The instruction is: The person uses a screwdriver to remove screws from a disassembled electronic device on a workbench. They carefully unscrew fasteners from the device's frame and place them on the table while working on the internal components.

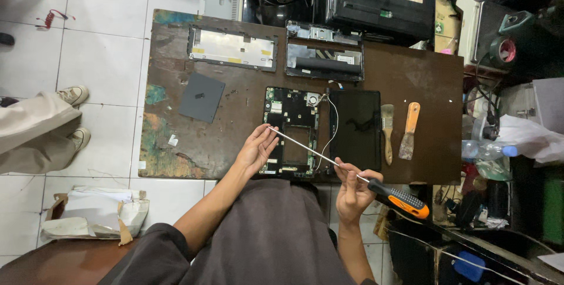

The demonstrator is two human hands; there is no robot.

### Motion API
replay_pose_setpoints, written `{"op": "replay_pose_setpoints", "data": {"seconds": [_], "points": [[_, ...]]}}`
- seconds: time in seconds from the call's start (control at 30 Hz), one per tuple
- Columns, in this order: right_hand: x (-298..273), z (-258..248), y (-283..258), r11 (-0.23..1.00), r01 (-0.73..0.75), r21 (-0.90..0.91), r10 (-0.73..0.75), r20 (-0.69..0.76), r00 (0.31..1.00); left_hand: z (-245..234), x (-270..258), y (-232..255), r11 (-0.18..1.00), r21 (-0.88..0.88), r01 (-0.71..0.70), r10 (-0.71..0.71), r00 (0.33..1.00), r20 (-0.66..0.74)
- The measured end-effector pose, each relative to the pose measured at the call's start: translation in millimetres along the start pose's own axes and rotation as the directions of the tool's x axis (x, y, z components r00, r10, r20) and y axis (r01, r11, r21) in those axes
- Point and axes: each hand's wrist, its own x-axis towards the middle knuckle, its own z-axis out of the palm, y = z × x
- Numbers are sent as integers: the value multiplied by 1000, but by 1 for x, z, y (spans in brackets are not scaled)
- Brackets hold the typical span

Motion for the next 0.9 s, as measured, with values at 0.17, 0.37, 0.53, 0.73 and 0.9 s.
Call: {"op": "replay_pose_setpoints", "data": {"seconds": [0.17,0.37,0.53,0.73,0.9], "points": [[3,0,4,1000,8,-10,-8,-5,1000,12,-7,7,999,23,-26,26,1000,-12],[5,7,2,1000,8,4,-8,-10,1000,12,-4,8,999,8,-33,34,999,-26],[7,3,2,1000,15,5,-15,15,1000,6,2,7,1000,15,-16,17,1000,-25],[13,-6,-3,1000,17,9,-18,103,994,-3,8,4,998,56,11,-10,1000,-19],[17,-4,-19,995,58,-82,-32,288,957,-7,10,6,992,97,80,-75,996,-48]]}}
